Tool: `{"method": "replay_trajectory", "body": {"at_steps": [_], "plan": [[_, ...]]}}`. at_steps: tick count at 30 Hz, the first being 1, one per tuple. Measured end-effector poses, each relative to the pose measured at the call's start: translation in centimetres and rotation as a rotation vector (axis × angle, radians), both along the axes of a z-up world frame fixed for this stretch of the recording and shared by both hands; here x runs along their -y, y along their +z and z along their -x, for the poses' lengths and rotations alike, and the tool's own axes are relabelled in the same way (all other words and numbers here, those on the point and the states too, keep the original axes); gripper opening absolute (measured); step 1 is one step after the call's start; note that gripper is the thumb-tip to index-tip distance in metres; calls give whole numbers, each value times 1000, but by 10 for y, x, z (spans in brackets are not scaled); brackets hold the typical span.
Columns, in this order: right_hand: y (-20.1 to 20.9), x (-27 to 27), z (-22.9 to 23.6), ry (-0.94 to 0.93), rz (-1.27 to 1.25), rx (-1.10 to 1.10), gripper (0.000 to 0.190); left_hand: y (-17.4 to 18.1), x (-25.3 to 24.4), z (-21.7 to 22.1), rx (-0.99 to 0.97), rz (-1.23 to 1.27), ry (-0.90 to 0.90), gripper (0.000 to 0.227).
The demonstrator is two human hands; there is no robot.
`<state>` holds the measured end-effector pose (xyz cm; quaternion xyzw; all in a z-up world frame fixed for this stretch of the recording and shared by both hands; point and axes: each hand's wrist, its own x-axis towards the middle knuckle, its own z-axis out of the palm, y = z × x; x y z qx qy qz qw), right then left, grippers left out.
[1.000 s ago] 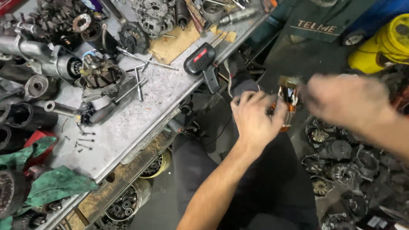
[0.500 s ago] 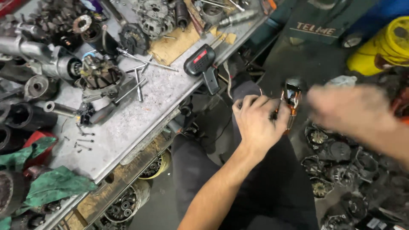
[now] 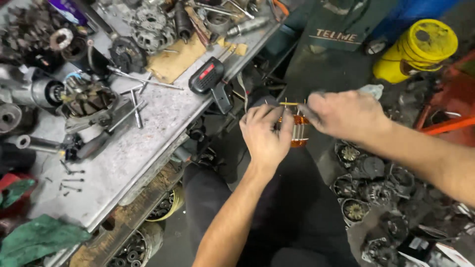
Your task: The person uses a yellow-handled tool to scrape and clean the copper windings of a motor stator held in their hands. The task involves rotating the stator to access different sections of the windings while working at a cluttered workbench.
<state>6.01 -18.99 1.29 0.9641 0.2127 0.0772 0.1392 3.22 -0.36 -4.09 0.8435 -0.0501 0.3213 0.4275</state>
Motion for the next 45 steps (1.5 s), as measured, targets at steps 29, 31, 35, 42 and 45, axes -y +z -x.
{"method": "replay_trajectory", "body": {"at_steps": [29, 31, 35, 42, 45], "plan": [[1, 8, -44, 123, -43, 130, 30, 16, -18, 1, 6, 154, -173, 12], [1, 16, -44, -25, -50, 31, 35, 14, -17, 1, -6, 166, -164, 13], [-13, 12, -47, 227, -97, 133, 41, 7, -24, -4, 38, 178, -216, 12], [-12, 6, -44, 103, 52, -62, 42, 8, -20, 3, -29, 210, -195, 12], [8, 7, -45, 231, -155, 206, 50, 10, -20, 3, -48, 201, -166, 15]]}}
